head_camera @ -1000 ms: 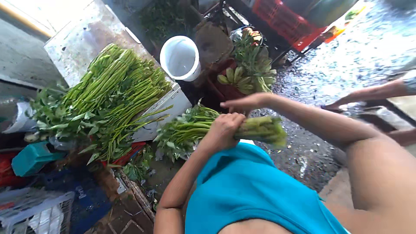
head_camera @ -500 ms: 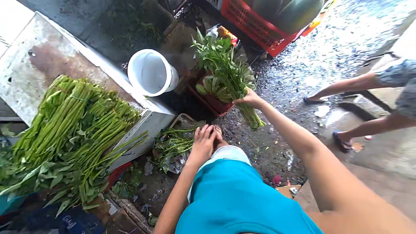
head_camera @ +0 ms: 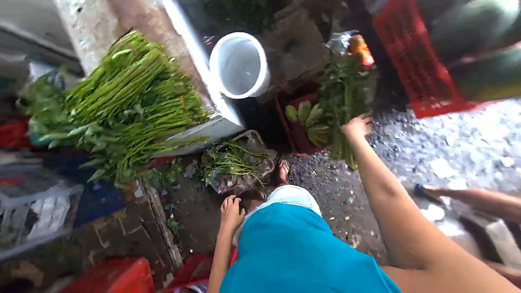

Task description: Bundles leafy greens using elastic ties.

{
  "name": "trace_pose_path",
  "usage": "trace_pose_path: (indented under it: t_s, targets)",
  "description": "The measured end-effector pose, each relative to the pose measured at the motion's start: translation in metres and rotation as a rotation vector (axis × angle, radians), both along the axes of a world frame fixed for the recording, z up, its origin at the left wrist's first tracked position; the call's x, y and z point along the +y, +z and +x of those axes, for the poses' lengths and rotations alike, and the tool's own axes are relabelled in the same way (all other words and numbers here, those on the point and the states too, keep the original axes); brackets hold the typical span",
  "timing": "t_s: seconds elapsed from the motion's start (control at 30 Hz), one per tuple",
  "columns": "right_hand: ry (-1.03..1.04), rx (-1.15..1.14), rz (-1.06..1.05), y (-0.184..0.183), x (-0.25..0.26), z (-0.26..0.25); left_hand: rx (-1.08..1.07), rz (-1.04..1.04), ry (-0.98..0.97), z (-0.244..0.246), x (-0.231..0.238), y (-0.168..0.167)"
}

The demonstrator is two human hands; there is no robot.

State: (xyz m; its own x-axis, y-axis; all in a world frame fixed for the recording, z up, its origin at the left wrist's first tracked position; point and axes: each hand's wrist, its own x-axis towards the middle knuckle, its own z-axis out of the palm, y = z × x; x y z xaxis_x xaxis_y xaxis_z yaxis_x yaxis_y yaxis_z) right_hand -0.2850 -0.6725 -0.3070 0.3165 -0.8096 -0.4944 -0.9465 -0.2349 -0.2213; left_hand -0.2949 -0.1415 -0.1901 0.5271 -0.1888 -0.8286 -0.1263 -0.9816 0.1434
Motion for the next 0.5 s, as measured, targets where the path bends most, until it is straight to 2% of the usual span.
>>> trace_pose_path:
  t_s: [0.07,0.2,0.3,0.37,0.43,0.5]
  targets:
    - [0.259,-0.184,-0.061,0.031,0.018,0.046,0.053,-0.013,0.109,-0.011,0.004,-0.002]
    - [0.927,-0.364,0.261,0.086,0.085,0.166,0.232,-0.218,0.35,-0.012,0.006,0.002]
    - [1.284,-0.562,0.23,0.144,0.198,0.238,0.177,-0.325,0.436,-0.007,0.012,0.009]
    - [1.426,-0.705,0.175,0.172,0.28,0.268,0.092,-0.357,0.491,-0.006,0.022,0.014]
    - [1.528,-0.693,0.141,0.183,0.354,0.29,0.04,-0.382,0.543,-0.006,0.035,0.016]
    - [1.641,-0.582,0.095,0.178,0.414,0.296,0.019,-0.407,0.593,-0.013,0.051,0.014]
